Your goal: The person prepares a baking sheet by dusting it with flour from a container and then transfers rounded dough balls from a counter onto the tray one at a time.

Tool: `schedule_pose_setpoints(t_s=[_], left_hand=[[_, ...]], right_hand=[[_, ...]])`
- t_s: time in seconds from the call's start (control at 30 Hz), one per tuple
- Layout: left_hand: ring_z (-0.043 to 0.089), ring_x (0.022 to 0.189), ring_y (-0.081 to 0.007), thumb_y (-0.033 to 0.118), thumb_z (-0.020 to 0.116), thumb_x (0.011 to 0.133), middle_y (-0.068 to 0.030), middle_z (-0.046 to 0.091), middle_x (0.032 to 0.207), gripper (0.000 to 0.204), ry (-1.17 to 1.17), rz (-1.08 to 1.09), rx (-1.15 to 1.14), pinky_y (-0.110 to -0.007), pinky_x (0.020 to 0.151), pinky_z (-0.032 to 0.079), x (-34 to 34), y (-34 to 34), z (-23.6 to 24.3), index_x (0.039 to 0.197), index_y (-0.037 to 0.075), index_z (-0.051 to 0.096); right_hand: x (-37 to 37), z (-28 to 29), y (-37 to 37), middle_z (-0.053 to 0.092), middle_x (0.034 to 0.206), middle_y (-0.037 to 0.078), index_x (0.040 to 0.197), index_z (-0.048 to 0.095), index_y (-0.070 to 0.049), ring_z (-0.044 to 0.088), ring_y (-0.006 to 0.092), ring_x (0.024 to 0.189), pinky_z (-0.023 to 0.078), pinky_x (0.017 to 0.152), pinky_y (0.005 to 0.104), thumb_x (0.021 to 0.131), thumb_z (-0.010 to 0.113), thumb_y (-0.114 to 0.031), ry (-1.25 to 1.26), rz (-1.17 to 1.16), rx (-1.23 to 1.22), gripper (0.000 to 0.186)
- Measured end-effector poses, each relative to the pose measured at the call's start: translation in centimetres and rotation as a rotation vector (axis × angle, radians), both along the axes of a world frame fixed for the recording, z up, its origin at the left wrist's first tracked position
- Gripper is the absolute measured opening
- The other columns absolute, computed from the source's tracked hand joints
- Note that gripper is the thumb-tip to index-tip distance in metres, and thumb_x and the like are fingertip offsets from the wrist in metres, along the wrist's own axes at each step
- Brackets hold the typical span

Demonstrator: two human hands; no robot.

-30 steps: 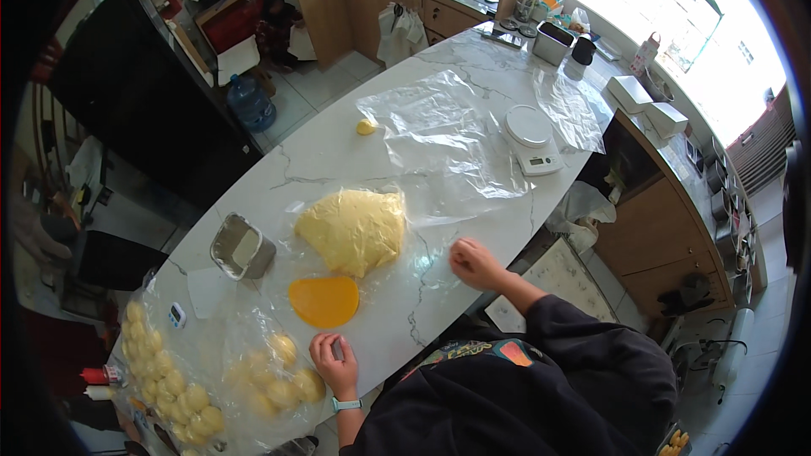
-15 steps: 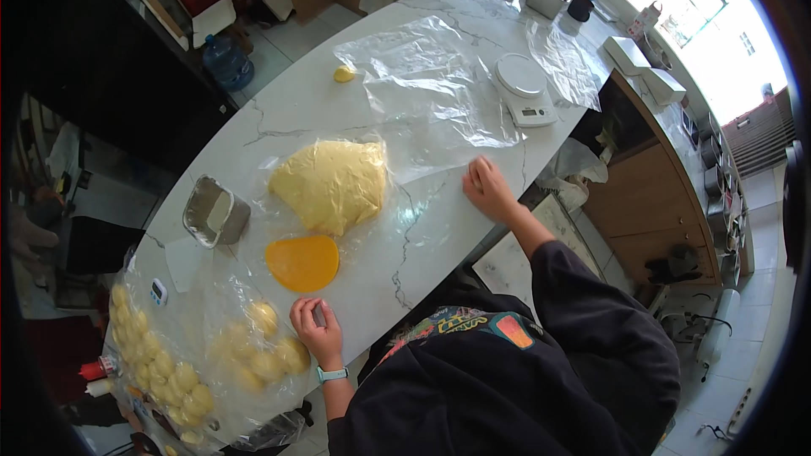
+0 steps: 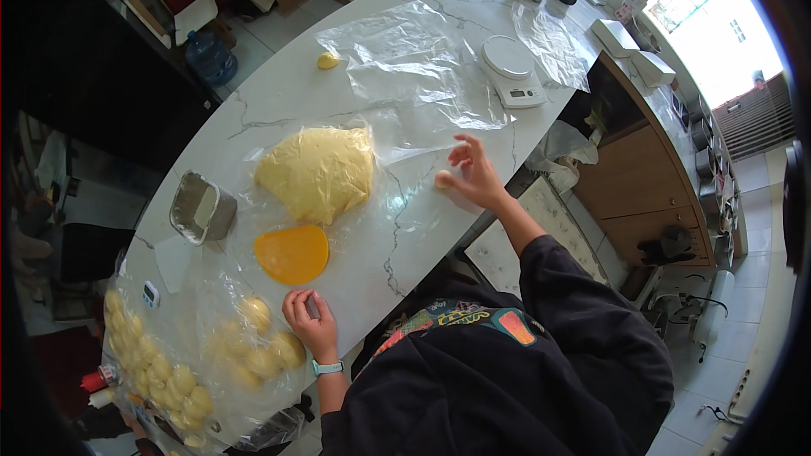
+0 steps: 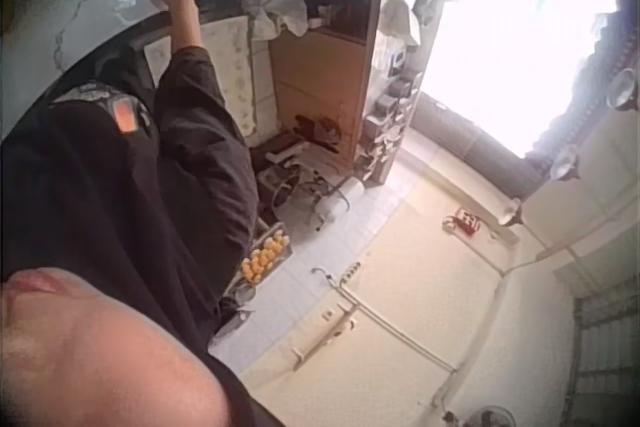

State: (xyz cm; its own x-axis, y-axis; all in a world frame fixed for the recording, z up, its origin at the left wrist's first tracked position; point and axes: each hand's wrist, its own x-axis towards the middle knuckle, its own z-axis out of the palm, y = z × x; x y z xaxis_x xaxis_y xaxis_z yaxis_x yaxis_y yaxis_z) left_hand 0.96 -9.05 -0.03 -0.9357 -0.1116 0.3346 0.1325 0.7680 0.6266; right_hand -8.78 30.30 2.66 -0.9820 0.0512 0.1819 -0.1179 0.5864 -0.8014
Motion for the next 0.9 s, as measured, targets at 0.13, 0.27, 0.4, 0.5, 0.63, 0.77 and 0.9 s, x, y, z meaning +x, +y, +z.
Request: schedule_pose_setpoints(t_s=[0.13, 0.27, 0.4, 0.5, 0.63, 0.77, 0.9], left_hand=[[0.053, 0.105, -0.0331, 0.006, 0.063, 0.085, -0.0146, 0.056, 0.108, 0.010, -0.030, -0.014, 0.037, -0.043, 0.090, 0.045, -0.2, 0.6, 0.3, 0.093, -0.001, 0.060], [0.053, 0.105, -0.0327, 0.005, 0.063, 0.085, -0.0142, 0.055, 0.107, 0.010, -0.012, -0.026, 0.034, -0.043, 0.090, 0.044, 0.0, 0.0, 0.1, 0.092, -0.001, 0.060], [0.052, 0.105, -0.0324, 0.005, 0.063, 0.085, -0.0137, 0.055, 0.106, 0.009, -0.044, -0.047, 0.052, -0.043, 0.090, 0.044, 0.2, 0.0, 0.3, 0.092, -0.001, 0.060], [0.052, 0.105, -0.0325, 0.005, 0.063, 0.086, -0.0137, 0.055, 0.106, 0.009, -0.050, -0.057, 0.061, -0.043, 0.090, 0.044, 0.3, 0.7, 0.3, 0.092, -0.001, 0.060], [0.052, 0.106, -0.0328, 0.005, 0.063, 0.086, -0.0139, 0.055, 0.106, 0.010, -0.052, -0.066, 0.042, -0.043, 0.090, 0.044, 0.3, -0.1, 0.8, 0.092, -0.001, 0.060], [0.052, 0.106, -0.0330, 0.006, 0.063, 0.086, -0.0141, 0.054, 0.107, 0.010, -0.033, -0.033, 0.045, -0.043, 0.091, 0.044, 0.0, 0.2, 0.5, 0.093, -0.001, 0.060], [0.052, 0.106, -0.0326, 0.007, 0.063, 0.086, -0.0142, 0.054, 0.107, 0.011, -0.031, -0.038, 0.018, -0.043, 0.091, 0.044, -0.2, 0.4, 0.3, 0.093, 0.000, 0.060]], right_hand=[[-1.6, -3.0, -0.7, 0.059, 0.094, 0.009, 0.121, 0.042, -0.007, 0.060, 0.0212, 0.091, 0.047, 0.081, 0.0310, 0.087, 0.067, -0.012, 0.047, -0.103, -0.542, 0.043], [2.1, -2.3, -1.5, 0.054, 0.087, 0.007, 0.103, 0.048, -0.007, 0.056, 0.0256, 0.085, 0.044, 0.082, 0.0354, 0.083, 0.064, -0.006, -0.056, 0.182, -0.097, 0.026], [-2.3, -1.9, -1.5, 0.055, 0.088, 0.013, 0.096, 0.048, -0.005, 0.055, 0.0351, 0.089, 0.044, 0.083, 0.0410, 0.085, 0.059, -0.009, 0.139, -0.064, 0.348, 0.016], [-2.4, -1.9, -5.6, 0.056, 0.094, 0.014, 0.102, 0.047, -0.004, 0.056, 0.0343, 0.097, 0.045, 0.084, 0.0419, 0.084, 0.058, -0.006, 0.010, -0.073, 0.178, 0.021], [3.2, -1.1, -4.4, 0.063, 0.103, 0.008, 0.121, 0.044, -0.008, 0.061, 0.0209, 0.104, 0.051, 0.084, 0.0325, 0.078, 0.066, 0.001, 0.135, -0.017, 0.066, 0.048], [3.0, -0.4, -1.6, 0.062, 0.098, 0.010, 0.133, 0.041, -0.009, 0.063, 0.0255, 0.090, 0.050, 0.081, 0.0322, 0.081, 0.069, -0.006, 0.022, 0.003, -0.058, 0.059], [0.3, -0.3, -1.0, 0.061, 0.096, 0.009, 0.127, 0.043, -0.007, 0.061, 0.0230, 0.089, 0.049, 0.080, 0.0319, 0.082, 0.066, -0.004, 0.027, -0.007, 0.037, 0.050]])
